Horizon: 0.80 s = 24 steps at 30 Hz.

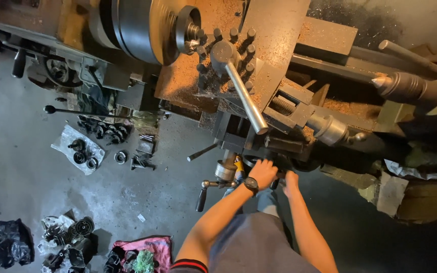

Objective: The person operates a metal lathe, adjusting the tool post and controls while a cylindrical metal part rotates. They then remove the finished part from the chuck and place it on the floor among other similar parts.

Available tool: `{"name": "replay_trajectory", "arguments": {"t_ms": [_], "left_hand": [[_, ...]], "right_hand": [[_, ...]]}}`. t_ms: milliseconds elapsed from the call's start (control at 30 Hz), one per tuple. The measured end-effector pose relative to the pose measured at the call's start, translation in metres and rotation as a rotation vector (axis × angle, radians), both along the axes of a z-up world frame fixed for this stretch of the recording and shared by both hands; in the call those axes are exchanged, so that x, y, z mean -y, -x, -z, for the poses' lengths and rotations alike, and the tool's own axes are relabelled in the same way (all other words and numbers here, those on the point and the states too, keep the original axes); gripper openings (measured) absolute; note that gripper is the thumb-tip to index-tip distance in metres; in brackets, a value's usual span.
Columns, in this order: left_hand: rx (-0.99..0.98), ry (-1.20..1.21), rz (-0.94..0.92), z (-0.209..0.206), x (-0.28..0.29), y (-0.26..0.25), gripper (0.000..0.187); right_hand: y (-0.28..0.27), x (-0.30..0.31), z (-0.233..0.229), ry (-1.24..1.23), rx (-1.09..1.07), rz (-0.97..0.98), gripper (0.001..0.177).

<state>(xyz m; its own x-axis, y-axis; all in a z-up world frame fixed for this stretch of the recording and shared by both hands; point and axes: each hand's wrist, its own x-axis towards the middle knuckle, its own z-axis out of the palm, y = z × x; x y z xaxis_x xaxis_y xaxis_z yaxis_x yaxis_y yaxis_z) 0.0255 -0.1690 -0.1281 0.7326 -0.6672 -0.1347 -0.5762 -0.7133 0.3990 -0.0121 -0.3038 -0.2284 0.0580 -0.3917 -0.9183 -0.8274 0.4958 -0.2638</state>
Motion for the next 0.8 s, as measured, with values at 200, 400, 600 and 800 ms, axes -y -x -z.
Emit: {"name": "replay_trajectory", "arguments": {"t_ms": [200,400,600,800], "left_hand": [[-0.521,-0.257,0.070,-0.008,-0.043,-0.041,0.036],[-0.340,-0.192,0.003,0.029,-0.042,-0.015,0.045],[-0.071,-0.269,-0.047,0.037,-0.016,0.005,0.039],[0.068,-0.217,-0.122,0.062,0.019,0.025,0.042]], "right_hand": [[-0.039,-0.023,-0.116,0.008,-0.029,-0.476,0.044],[-0.021,0.003,-0.068,-0.286,0.172,0.120,0.046],[0.011,0.028,0.022,-0.164,0.147,0.150,0.040],[0.020,0.023,0.021,0.201,-0.076,-0.327,0.044]]}}
